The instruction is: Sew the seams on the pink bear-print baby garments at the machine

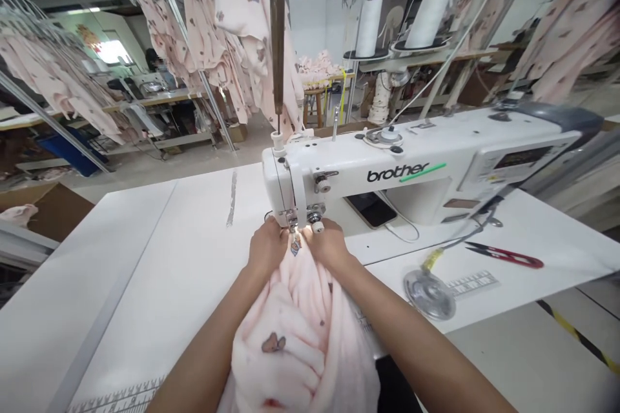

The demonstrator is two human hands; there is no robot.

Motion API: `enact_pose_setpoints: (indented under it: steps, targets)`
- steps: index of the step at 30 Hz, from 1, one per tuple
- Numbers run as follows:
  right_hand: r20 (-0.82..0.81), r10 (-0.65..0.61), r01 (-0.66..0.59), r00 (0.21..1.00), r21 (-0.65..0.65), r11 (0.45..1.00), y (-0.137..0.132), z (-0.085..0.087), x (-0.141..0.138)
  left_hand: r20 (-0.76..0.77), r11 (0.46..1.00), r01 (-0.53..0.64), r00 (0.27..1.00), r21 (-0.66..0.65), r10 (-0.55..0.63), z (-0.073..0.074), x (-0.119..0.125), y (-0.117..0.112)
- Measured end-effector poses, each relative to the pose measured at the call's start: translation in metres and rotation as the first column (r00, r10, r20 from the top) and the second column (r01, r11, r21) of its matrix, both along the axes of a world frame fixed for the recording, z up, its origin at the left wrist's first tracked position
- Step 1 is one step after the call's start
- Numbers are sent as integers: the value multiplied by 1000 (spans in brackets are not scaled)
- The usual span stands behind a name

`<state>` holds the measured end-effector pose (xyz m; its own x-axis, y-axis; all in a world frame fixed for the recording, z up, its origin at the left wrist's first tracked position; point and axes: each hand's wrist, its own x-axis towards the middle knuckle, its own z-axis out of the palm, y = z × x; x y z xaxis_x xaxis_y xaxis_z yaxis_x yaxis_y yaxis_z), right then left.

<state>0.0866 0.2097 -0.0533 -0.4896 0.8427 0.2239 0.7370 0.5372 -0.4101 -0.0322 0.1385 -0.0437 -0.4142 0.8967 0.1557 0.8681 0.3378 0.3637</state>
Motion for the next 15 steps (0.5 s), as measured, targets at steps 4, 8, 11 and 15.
enact_pose_setpoints:
  steps: [4,8,11,15]
  targets:
    - [-87,125,-128,988,-33,991,1,3,14,-21,1000,18,1000,-6,-18,3,2,-6]
    - [-223,269,-287,937,-54,956,8,3,32,-17,1000,20,1000,-1,-20,2,2,-6]
    - [-284,277,-313,918,-88,946,12,2,36,17,1000,23,1000,13,-24,0,-2,-3]
    - [-319,239,-285,917,-107,953,10,2,34,72,998,46,996,43,-49,-2,-5,-2]
